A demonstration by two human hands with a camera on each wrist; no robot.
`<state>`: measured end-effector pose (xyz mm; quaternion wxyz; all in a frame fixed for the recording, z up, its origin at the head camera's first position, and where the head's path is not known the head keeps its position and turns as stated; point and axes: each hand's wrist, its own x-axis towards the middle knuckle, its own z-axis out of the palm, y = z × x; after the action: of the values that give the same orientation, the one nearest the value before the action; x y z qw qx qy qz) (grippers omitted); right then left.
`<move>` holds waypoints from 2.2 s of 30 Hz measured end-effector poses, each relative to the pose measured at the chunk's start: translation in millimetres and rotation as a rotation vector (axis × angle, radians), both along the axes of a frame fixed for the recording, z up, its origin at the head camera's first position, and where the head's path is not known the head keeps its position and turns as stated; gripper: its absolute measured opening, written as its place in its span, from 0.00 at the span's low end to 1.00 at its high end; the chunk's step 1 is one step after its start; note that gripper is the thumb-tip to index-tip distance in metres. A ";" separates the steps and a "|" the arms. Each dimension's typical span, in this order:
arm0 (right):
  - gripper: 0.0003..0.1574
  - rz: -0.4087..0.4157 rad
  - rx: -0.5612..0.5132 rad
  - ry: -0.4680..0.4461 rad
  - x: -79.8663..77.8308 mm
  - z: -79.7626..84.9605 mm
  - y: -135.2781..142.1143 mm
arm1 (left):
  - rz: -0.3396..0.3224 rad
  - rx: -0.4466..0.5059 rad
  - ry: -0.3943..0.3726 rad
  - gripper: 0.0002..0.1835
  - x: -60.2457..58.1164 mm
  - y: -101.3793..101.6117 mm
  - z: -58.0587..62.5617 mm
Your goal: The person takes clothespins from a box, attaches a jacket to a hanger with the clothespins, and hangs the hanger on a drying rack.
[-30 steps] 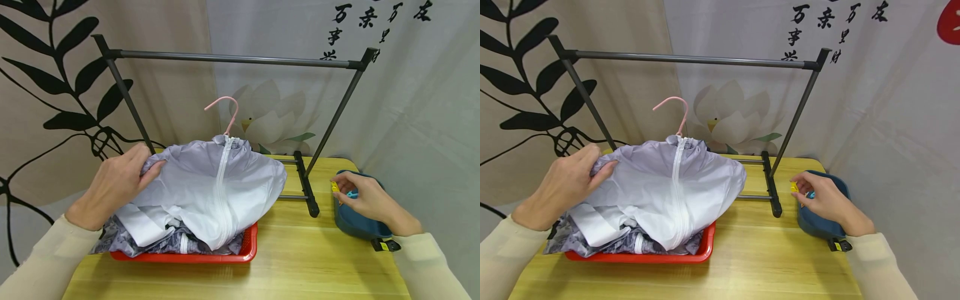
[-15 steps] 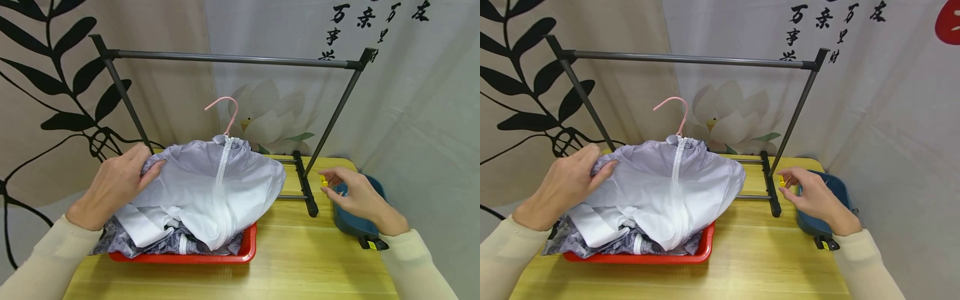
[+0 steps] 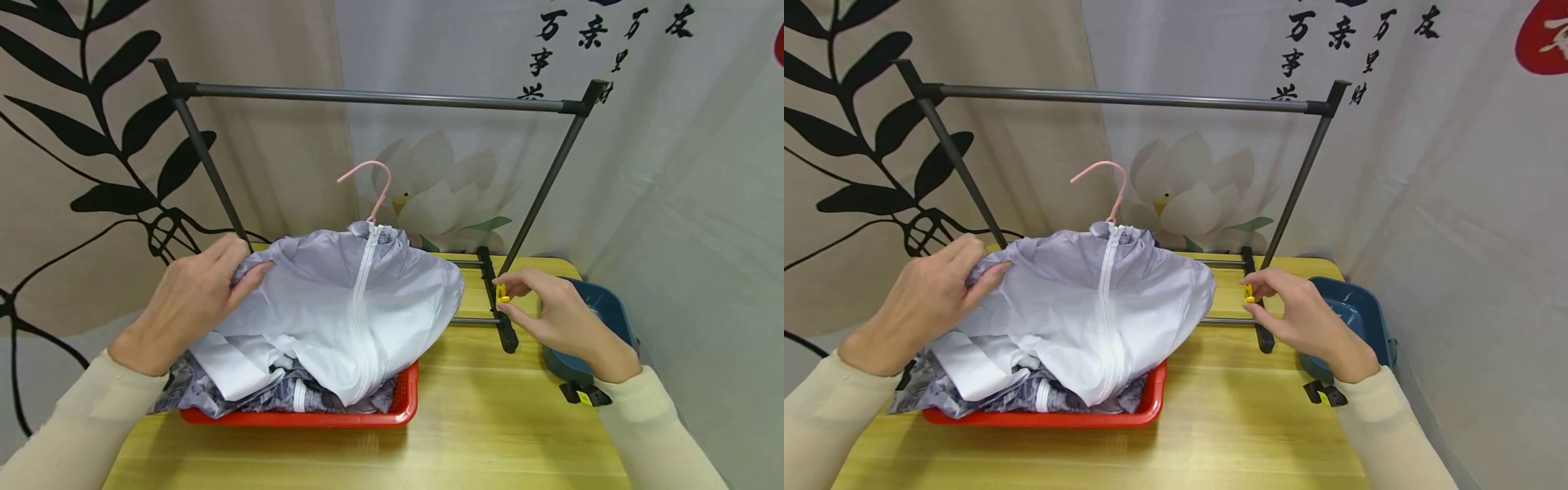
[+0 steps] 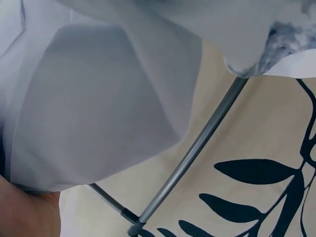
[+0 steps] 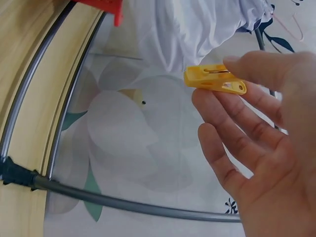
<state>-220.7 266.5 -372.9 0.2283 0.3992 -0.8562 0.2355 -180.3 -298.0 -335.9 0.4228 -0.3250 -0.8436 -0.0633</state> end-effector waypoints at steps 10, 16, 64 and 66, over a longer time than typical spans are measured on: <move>0.32 0.087 -0.039 0.044 -0.8 13.6 -23.9 | -0.011 -0.031 0.033 0.32 2.7 2.8 2.3; 0.32 0.134 -0.036 0.072 0.9 25.3 -36.9 | 0.009 -0.056 0.066 0.31 2.5 2.7 2.1; 0.18 0.432 -0.166 0.107 -1.4 91.1 -199.7 | 0.007 0.019 -0.018 0.30 -7.1 14.1 -14.7; 0.18 0.439 -0.175 0.108 -2.5 92.5 -205.7 | 0.011 0.016 -0.024 0.30 -7.2 14.5 -14.8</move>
<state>-223.1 60.7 -280.4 0.2510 0.5665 -0.7116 0.3312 -187.5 -283.5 -350.7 0.4156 -0.3163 -0.8498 -0.0716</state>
